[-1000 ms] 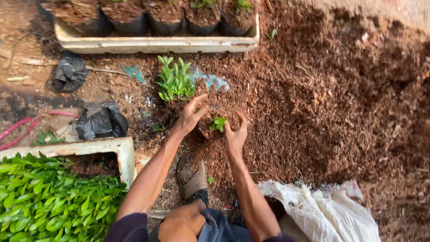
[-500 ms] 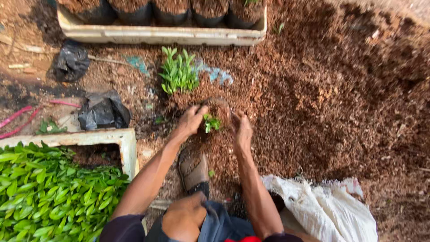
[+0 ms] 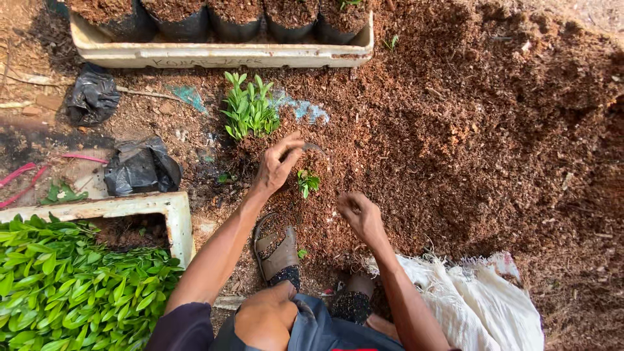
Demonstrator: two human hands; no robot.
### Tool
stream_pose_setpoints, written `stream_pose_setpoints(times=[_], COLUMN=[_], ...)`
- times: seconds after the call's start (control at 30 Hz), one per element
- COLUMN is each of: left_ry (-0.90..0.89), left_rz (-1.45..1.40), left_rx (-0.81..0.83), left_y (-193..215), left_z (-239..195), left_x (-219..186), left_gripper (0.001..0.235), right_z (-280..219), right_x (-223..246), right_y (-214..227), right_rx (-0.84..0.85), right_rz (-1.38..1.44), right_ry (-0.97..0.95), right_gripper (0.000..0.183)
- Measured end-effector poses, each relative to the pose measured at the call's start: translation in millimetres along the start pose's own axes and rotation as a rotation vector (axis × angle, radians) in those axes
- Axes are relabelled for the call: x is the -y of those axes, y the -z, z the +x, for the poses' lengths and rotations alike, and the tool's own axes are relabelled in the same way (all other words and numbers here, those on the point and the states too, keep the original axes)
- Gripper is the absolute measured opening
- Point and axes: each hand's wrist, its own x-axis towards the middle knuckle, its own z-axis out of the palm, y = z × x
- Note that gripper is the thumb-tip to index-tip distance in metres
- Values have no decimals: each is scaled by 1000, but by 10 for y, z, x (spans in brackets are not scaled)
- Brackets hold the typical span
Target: The person pots seedlings by placing them into black plastic bags and filling the bags with soil from a nearby pile.
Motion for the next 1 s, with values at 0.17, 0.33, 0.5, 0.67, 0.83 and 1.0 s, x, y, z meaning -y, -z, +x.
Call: stream_pose_setpoints(times=[0.17,0.33,0.5,0.67,0.83,1.0], left_ry=[281,516,654,410,331,397], left_rz=[-101,-81,-134,-240,-122,451], left_rx=[26,69,40,100,-279,-509], left_y=[-16,-57,-55,239,1140,1728], left_z=[-85,-281,-274,-331,-159,128], left_x=[-610,-865,-1188,-1530,-1207,-329], left_gripper=[80,79,79,79,69,68], right_z=[343,481,527,806,1066,1694], right_x=[979,904,603,753,1630,3085], right_y=[-94,-307,-262,-157,310,765], right_rx=[14,103,165,228,153,208], right_rz=[515,717,808,1118,1243,1135], right_ry=[-145,-250,-195,-57,78,288], right_gripper=[99,106,102,94,108,97])
